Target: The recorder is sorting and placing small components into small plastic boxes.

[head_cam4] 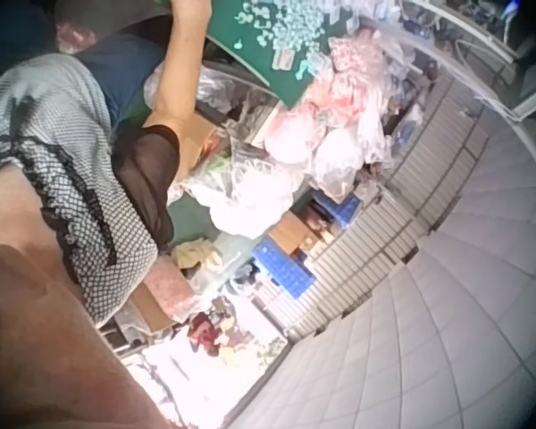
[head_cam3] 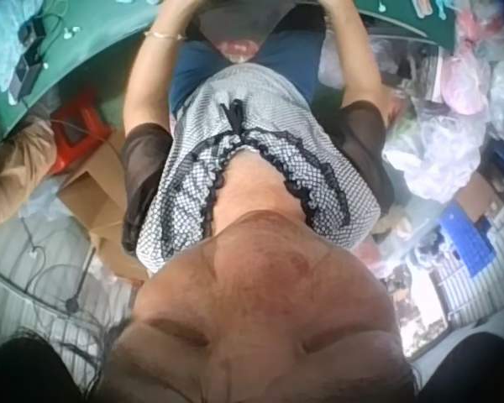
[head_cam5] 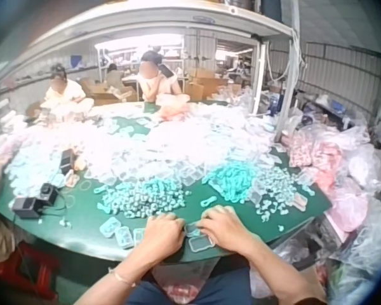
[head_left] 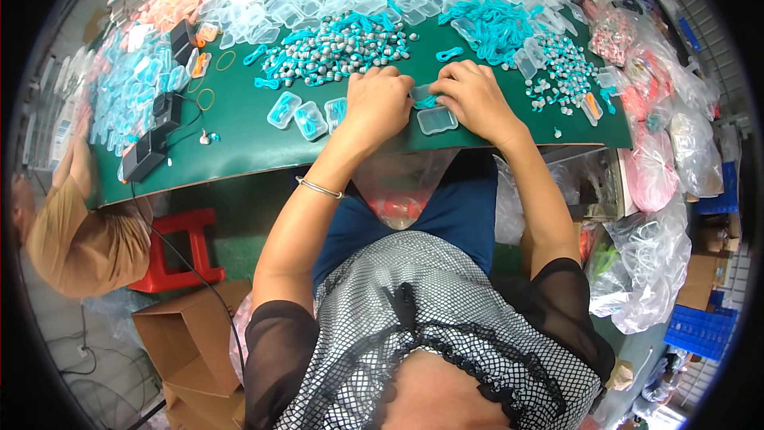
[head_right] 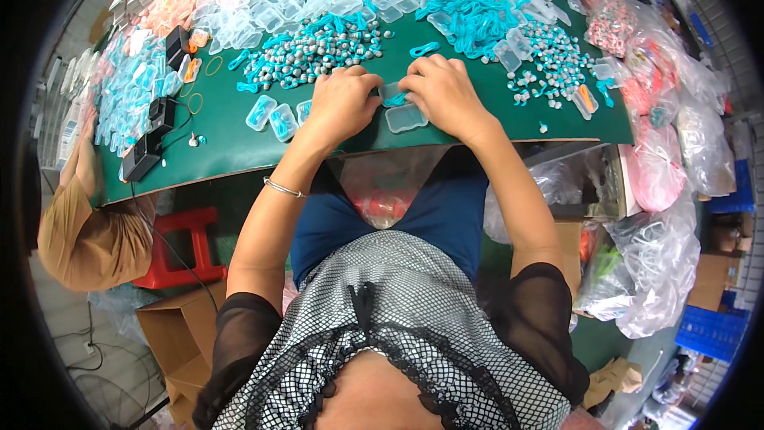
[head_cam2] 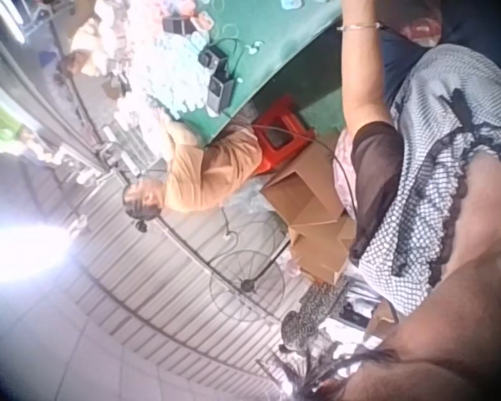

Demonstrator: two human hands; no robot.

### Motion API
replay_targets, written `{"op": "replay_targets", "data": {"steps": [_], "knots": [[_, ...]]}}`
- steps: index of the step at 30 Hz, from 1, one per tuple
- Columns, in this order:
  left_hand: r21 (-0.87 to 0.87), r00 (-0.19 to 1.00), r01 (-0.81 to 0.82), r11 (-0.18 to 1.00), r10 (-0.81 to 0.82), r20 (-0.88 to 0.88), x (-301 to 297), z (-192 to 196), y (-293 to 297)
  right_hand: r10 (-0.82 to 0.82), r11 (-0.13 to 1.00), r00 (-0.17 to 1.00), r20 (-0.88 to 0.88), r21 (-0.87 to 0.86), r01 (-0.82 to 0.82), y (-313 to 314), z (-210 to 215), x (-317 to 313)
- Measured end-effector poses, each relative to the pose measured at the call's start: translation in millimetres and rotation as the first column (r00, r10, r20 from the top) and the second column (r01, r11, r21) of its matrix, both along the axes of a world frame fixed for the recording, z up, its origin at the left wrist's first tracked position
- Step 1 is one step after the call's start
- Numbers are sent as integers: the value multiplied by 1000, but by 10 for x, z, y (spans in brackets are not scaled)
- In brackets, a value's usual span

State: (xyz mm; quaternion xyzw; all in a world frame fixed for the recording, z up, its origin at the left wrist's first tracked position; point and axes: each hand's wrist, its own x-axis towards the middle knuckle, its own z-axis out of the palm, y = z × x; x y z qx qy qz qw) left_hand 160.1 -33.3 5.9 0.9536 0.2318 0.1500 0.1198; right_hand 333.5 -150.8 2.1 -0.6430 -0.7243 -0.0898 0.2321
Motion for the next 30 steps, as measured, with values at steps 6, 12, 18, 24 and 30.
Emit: {"op": "replay_targets", "data": {"steps": [6, 12, 18, 24, 30], "knots": [[-31, 999, 3, 1000, -2, 38, 24, -27, 17, -62, 997, 998, -8, -46, 62, -1, -15, -24], [70, 969, -107, 992, 88, 231, 275, -92, 400, -29, 998, 967, -252, 52, 43, -63, 16, 70], [300, 975, -120, 946, 55, 216, 458, -201, 525, -166, 960, 893, -417, 138, 243, -435, 111, 328], [-397, 899, 13, 918, 164, 407, 92, 107, 148, -384, 846, 803, -456, 174, 503, -888, 58, 780], [-574, 849, 136, 808, 204, 488, -258, -68, -388, -532, 834, 833, -154, 73, 547, -1093, -28, 801]]}}
